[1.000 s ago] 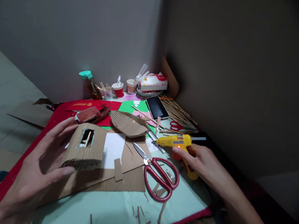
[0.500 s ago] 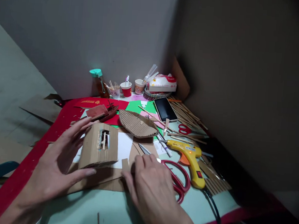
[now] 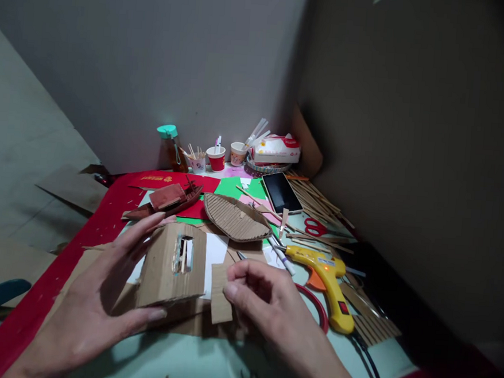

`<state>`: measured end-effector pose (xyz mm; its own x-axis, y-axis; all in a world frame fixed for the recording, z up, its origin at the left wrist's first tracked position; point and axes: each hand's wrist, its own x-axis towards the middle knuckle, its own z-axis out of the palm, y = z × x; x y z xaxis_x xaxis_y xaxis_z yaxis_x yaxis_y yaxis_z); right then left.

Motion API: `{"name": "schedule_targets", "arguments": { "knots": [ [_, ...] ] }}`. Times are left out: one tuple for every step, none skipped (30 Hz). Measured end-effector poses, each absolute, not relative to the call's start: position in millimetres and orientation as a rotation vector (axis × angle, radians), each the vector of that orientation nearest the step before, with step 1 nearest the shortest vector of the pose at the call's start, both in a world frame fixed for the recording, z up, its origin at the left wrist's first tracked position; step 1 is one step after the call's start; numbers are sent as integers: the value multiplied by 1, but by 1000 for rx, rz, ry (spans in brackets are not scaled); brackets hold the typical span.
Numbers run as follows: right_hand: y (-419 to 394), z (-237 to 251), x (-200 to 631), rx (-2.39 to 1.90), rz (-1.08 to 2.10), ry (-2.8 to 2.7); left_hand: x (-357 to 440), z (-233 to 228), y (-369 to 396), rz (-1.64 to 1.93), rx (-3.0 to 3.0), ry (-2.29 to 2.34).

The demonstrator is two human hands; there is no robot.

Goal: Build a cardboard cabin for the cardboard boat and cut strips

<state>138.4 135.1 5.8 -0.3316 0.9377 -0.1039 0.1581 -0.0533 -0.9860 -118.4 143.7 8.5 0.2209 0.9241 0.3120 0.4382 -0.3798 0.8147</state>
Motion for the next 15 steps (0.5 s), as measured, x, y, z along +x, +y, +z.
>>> {"name": "schedule_targets", "arguments": {
  "knots": [
    [135,8,141,-1130,1543,-1420,-121,6,143,1050,1932,1267],
    [134,10,143,-1064,1621,-1304,-123,3,143,1010,1952,1276],
    [134,11,144,-1010,1674,-1208,-124,1,142,965,1978,1289],
    [133,11,145,-981,1695,-1148,-125,0,141,929,2008,1312],
    [133,11,146,-979,1681,-1132,-125,-1,140,898,2036,1330],
    [133,12,146,-989,1657,-1128,-124,-2,139,874,2060,1340],
    [134,12,146,-1008,1628,-1133,-122,-2,138,858,2080,1347],
    [135,13,145,-1034,1597,-1147,-120,-1,137,849,2102,1347],
    [136,14,145,-1064,1572,-1165,-117,0,137,842,2125,1355],
    [138,15,145,-1091,1555,-1180,-114,1,136,837,2146,1367],
    [139,16,144,-1113,1546,-1190,-111,2,136,828,2167,1375],
    [140,17,143,-1129,1543,-1191,-108,4,135,823,2177,1387],
    [142,18,142,-1139,1541,-1186,-105,5,135,822,2172,1402],
    [142,19,142,-1147,1545,-1175,-102,6,135,828,2163,1415],
    [142,19,141,-1153,1554,-1163,-99,6,135,825,2159,1415]
  ]
}}
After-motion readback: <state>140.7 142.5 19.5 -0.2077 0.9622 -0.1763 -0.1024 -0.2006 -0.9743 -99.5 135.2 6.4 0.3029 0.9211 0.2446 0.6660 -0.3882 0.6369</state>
